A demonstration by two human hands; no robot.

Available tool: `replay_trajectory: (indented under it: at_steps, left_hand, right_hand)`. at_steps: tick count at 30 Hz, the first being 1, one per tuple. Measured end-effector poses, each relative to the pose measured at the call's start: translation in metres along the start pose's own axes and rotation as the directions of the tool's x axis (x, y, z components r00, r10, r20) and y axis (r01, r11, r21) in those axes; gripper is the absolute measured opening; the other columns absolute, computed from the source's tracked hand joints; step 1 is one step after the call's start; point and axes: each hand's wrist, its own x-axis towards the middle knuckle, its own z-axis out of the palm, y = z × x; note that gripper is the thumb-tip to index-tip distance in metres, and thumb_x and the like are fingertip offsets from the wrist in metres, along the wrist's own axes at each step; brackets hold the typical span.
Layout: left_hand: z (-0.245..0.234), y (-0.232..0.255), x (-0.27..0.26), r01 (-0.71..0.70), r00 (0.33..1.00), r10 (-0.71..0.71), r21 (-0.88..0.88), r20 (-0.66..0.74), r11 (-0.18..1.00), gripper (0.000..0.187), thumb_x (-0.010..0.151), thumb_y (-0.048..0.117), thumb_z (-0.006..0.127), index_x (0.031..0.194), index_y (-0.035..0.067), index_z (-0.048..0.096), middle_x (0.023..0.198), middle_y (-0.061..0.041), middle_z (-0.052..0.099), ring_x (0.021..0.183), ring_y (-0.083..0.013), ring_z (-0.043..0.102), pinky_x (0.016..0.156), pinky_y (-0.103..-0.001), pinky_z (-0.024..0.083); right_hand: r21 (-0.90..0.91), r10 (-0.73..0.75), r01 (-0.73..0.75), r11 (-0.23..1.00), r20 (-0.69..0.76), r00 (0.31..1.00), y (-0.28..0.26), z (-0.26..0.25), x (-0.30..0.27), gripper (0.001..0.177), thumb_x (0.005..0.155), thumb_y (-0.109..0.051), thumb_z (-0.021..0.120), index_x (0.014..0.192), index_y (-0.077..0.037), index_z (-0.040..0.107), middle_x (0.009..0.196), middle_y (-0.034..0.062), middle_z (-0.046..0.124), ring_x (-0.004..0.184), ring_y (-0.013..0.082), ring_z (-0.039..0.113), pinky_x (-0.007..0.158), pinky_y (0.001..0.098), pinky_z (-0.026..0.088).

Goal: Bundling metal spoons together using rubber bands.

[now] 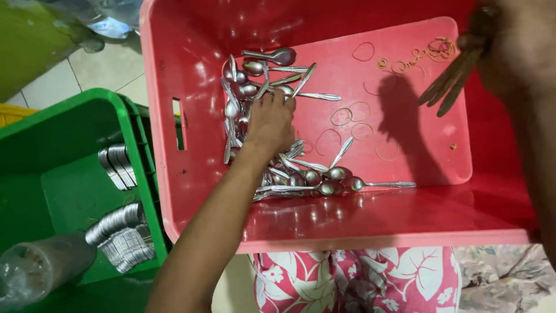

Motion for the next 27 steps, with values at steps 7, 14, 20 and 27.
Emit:
replay_trajectory:
  at_steps: [7,14,20,27]
  left_hand:
    - [0.027,0.017,-0.019,-0.192,0.899,-0.033,0.459,0.437,0.867,0.086,0.080,0.079,0.063,0.127,0.007,0.063,0.116,-0.010,0.066,0.104,-0.0266,0.054,0.095,-0.050,0.033]
    - [0.022,0.013,-0.018,-0.087,0.961,-0.002,0.310,0.275,0.947,0.064,0.073,0.057,0.067,0.115,0.010,0.068,0.110,-0.013,0.064,0.096,-0.0296,0.055,0.093,-0.048,0.036]
    - [0.025,0.009,-0.016,-0.069,0.894,-0.078,0.307,0.442,0.949,0.098,0.062,0.079,0.082,0.129,0.012,0.060,0.121,-0.009,0.066,0.113,-0.0302,0.057,0.100,-0.053,0.035]
    - [0.010,0.014,-0.012,0.037,0.823,-0.140,0.194,0.551,0.980,0.086,0.079,0.070,0.066,0.136,0.007,0.057,0.126,-0.016,0.062,0.117,-0.0348,0.054,0.104,-0.057,0.032]
  right_hand:
    - [-0.264,-0.012,0.006,0.964,-0.021,1.000,-0.050,0.043,-0.032,0.006,0.118,-0.017,0.064,0.119,-0.011,0.065,0.096,-0.0023,0.062,0.075,0.0079,0.058,0.070,0.0211,0.055]
    - [-0.347,-0.082,0.113,0.931,0.105,0.991,-0.067,0.050,-0.038,0.014,0.118,-0.016,0.058,0.117,-0.004,0.065,0.095,0.0026,0.061,0.076,0.0127,0.057,0.071,0.0260,0.056]
    - [-0.452,0.005,0.041,0.891,0.101,0.995,-0.071,0.054,-0.041,0.021,0.116,-0.022,0.061,0.108,-0.004,0.067,0.087,0.0041,0.062,0.073,0.0151,0.061,0.058,0.0291,0.051]
    - [-0.422,-0.162,0.250,0.871,0.233,0.959,-0.070,0.058,-0.042,0.012,0.117,-0.008,0.059,0.116,0.000,0.068,0.079,0.0038,0.058,0.055,0.0144,0.049,0.042,0.0288,0.041]
